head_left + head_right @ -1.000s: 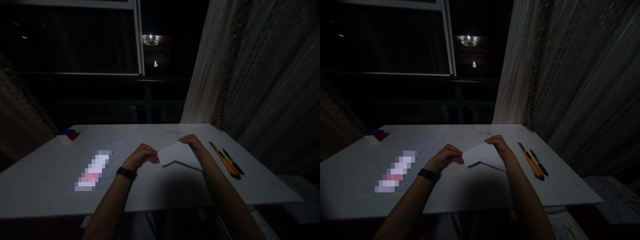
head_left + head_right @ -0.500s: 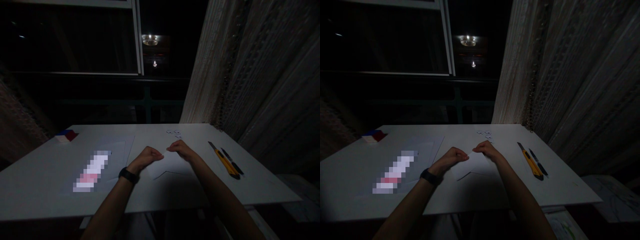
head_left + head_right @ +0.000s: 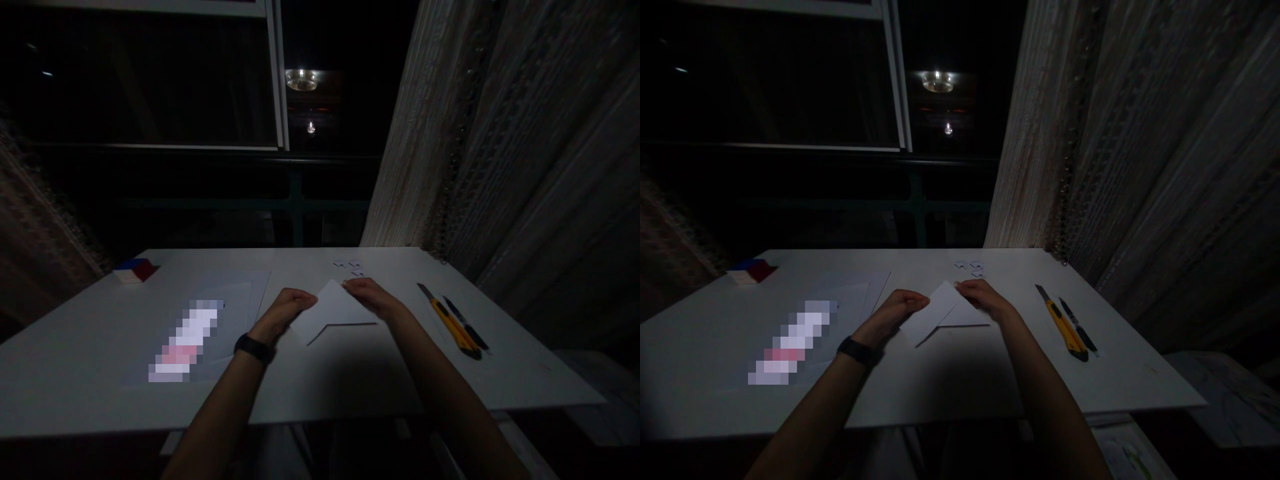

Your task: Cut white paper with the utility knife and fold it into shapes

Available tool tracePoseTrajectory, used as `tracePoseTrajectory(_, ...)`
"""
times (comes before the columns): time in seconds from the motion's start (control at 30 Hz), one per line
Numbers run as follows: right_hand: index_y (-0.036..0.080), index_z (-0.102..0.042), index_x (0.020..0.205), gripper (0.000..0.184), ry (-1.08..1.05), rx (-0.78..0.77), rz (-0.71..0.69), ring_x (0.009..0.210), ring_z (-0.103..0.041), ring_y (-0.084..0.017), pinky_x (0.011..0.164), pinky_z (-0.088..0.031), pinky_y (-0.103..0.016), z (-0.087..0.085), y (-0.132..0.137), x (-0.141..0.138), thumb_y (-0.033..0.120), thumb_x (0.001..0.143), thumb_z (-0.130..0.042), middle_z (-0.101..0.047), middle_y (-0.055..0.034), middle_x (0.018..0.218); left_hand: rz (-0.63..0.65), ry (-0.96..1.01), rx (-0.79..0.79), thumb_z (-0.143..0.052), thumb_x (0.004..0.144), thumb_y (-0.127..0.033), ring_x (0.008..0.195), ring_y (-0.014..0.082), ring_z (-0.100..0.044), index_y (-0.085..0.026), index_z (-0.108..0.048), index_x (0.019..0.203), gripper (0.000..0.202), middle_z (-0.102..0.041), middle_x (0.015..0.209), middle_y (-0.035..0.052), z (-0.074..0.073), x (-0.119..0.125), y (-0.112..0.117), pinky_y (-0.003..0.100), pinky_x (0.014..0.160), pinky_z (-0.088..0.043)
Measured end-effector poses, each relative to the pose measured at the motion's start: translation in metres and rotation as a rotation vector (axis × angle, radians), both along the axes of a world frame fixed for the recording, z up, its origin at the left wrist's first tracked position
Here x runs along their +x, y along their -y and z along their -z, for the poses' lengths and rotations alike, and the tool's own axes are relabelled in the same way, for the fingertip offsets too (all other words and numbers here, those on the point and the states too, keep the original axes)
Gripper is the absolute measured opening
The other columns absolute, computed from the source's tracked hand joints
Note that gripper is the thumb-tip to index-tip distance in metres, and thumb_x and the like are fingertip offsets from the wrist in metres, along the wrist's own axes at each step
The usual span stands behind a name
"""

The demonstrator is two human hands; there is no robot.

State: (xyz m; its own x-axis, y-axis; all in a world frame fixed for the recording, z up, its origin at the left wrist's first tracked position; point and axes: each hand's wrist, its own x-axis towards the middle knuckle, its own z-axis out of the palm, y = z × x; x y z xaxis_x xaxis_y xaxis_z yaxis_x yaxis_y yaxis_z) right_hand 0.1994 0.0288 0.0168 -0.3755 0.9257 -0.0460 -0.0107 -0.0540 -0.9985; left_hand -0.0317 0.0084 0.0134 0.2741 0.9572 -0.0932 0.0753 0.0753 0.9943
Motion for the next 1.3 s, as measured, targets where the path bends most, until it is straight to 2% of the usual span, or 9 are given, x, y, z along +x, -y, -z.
tracePoseTrajectory(0.17,0.012,-0.066,0.072,0.032,0.045,-0.037,-0.108,0.056,-0.058,-0.014,0.056,-0.042,-0.025,-0.003,0.009,-0.005,0.034,0.052,-0.077,-0.065,-0.0014,0.063,-0.006,-0.011,-0.022,-0.071,0.06,-0.035,0.056,0.0136,-0.056,-0.008,-0.068,0.078,0.032,-0.066,0.068,0.0071,-0.002,0.002,0.001,0.025,0.053,-0.04)
tracePoseTrajectory(0.3,0.013,-0.063,0.057,0.028,0.131,0.002,0.023,0.044,-0.051,-0.011,0.045,-0.035,-0.023,0.0,0.004,-0.004,0.037,0.051,-0.076,-0.058,0.0012,0.049,-0.018,-0.021,-0.018,-0.072,0.06,-0.036,0.055,0.0135,-0.056,-0.008,-0.068,0.078,0.034,-0.066,0.067,0.007,-0.001,0.002,0.0,0.025,0.053,-0.041)
tracePoseTrajectory(0.53,0.012,-0.065,0.063,0.033,0.098,0.062,0.223,0.051,-0.054,-0.013,0.052,-0.039,-0.025,0.005,-0.006,0.0,0.039,0.049,-0.076,-0.062,-0.0013,0.057,-0.113,0.012,0.001,-0.074,0.059,-0.029,0.058,0.0135,-0.058,-0.007,-0.067,0.076,0.028,-0.066,0.067,0.0074,-0.003,0.003,0.0,0.024,0.055,-0.045)
tracePoseTrajectory(0.8,0.013,-0.064,0.058,0.033,0.179,0.055,0.314,0.049,-0.049,-0.012,0.05,-0.035,-0.025,0.009,-0.012,0.009,0.04,0.044,-0.076,-0.058,0.0008,0.051,-0.119,0.03,-0.083,-0.078,0.054,-0.03,0.054,0.0116,-0.058,-0.008,-0.066,0.078,0.034,-0.066,0.067,0.0071,-0.002,0.0,-0.001,0.023,0.052,-0.048)
tracePoseTrajectory(0.93,0.013,-0.063,0.054,0.031,0.201,0.043,0.258,0.047,-0.045,-0.01,0.051,-0.033,-0.025,0.011,-0.012,0.011,0.041,0.046,-0.074,-0.053,0.0024,0.046,-0.084,-0.075,-0.029,-0.074,0.058,-0.037,0.046,0.0099,-0.053,-0.007,-0.066,0.081,0.038,-0.062,0.058,0.005,-0.007,-0.007,-0.004,0.021,0.046,-0.042)
tracePoseTrajectory(1.03,0.013,-0.063,0.052,0.033,0.246,0.045,0.208,0.047,-0.042,-0.01,0.05,-0.031,-0.025,0.011,-0.012,0.012,0.045,0.049,-0.071,-0.051,0.0028,0.044,-0.087,-0.318,0.103,-0.068,0.062,-0.045,0.051,0.0149,-0.057,-0.008,-0.068,0.083,0.043,-0.062,0.056,0.0064,-0.017,-0.012,0.002,0.025,0.049,-0.042)
tracePoseTrajectory(1.13,0.013,-0.062,0.05,0.036,0.365,0.125,0.11,0.046,-0.039,-0.009,0.048,-0.027,-0.024,0.009,-0.01,0.013,0.048,0.053,-0.069,-0.048,0.0038,0.042,-0.096,-0.506,0.354,-0.072,0.056,-0.046,0.087,0.0253,-0.061,-0.014,-0.064,0.104,0.058,-0.066,0.096,0.0128,-0.025,-0.008,0.025,0.032,0.073,-0.046)
tracePoseTrajectory(1.2,0.013,-0.064,0.053,0.036,0.434,0.2,0.012,0.047,-0.04,-0.009,0.048,-0.028,-0.024,0.008,-0.008,0.012,0.048,0.056,-0.068,-0.049,0.0035,0.044,-0.006,-0.584,0.517,-0.074,0.054,-0.045,0.111,0.0305,-0.049,-0.02,-0.057,0.115,0.068,-0.053,0.123,0.0127,-0.023,0.003,0.05,0.039,0.092,-0.037)
tracePoseTrajectory(1.3,0.013,-0.069,0.063,0.034,0.501,0.317,-0.076,0.052,-0.047,-0.012,0.051,-0.033,-0.024,0.008,-0.005,0.005,0.047,0.059,-0.066,-0.058,0.0006,0.052,0.149,-0.794,0.679,-0.072,0.058,-0.038,0.126,0.0313,-0.031,-0.029,-0.046,0.125,0.073,-0.036,0.139,0.0061,-0.009,0.021,0.088,0.044,0.1,-0.028)
